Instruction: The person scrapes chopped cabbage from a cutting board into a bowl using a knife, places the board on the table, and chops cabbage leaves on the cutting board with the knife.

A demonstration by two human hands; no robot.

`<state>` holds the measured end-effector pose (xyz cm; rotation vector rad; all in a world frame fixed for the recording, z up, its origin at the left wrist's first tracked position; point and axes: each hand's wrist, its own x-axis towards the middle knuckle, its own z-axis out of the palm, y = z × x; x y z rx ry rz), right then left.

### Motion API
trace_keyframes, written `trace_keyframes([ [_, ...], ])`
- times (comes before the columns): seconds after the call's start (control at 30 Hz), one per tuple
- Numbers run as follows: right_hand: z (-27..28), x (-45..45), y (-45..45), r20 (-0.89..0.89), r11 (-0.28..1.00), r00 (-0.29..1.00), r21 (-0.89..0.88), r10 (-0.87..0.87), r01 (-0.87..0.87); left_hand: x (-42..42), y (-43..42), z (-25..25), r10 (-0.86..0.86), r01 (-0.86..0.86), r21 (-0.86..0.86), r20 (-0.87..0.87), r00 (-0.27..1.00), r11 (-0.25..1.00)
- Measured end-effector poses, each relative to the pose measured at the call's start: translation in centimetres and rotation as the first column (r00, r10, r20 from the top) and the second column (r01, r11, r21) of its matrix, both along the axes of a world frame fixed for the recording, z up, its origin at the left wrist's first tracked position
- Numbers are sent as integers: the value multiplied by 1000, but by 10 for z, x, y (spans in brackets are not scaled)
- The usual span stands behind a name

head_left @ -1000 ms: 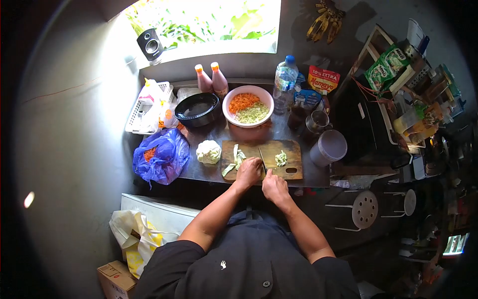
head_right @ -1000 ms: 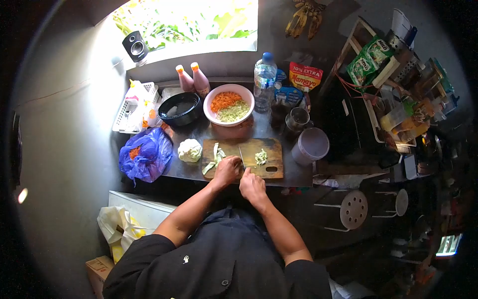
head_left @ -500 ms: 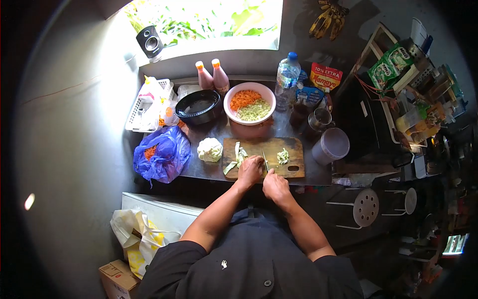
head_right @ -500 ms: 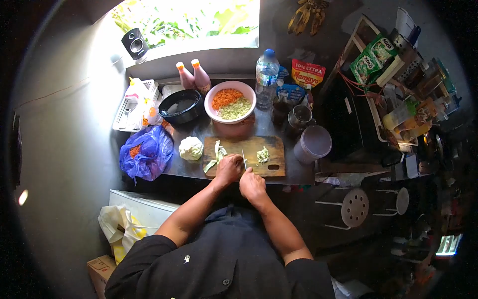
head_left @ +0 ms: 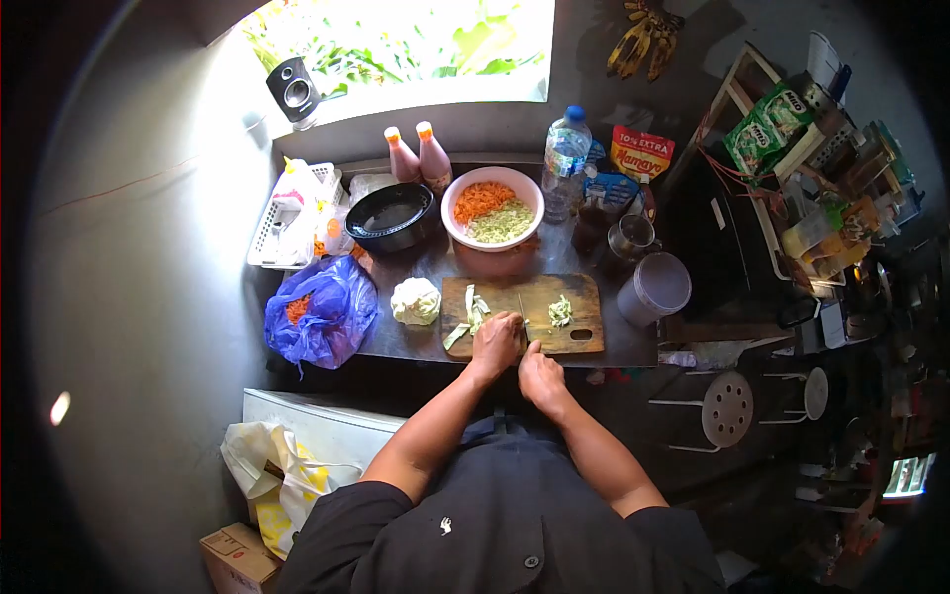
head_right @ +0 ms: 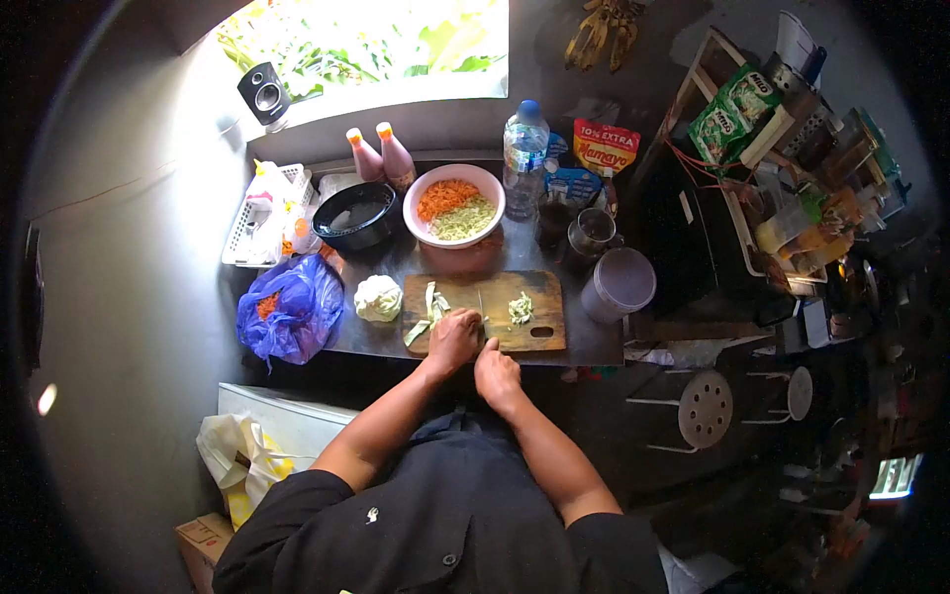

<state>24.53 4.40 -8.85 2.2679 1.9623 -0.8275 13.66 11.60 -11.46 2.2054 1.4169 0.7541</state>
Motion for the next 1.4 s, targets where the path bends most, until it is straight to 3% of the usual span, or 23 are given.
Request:
trace_keyframes([
  [0.23,31,6,17,10,998,1000,-68,11,-10,1,-4,11,18,-18,-14,6,1000,1000],
  [0.33,18,-1,15,21,996,999,-78,-49,50,0,-3,8,9,-9,-8,29,1000,1000],
  [0.57,-7,2,11,-10,1000,1000,-1,-12,12,1,-3,11,27,-25,-64,33,999,998],
  [0.77,28,4,25,2,999,1000,-49,24,-23,2,-3,9,82,-77,-92,48,995,993],
  [1.07,-22,-6,10,54,999,998,31,-12,10,1,-2,7,43,-41,-59,23,999,997],
  [1.23,10,4,24,27,998,999,51,44,-46,1,-2,12,65,-61,-111,31,997,992],
  [1.4,22,-3,14,23,997,999,-73,26,-24,-1,-2,10,50,-44,-116,47,998,992],
])
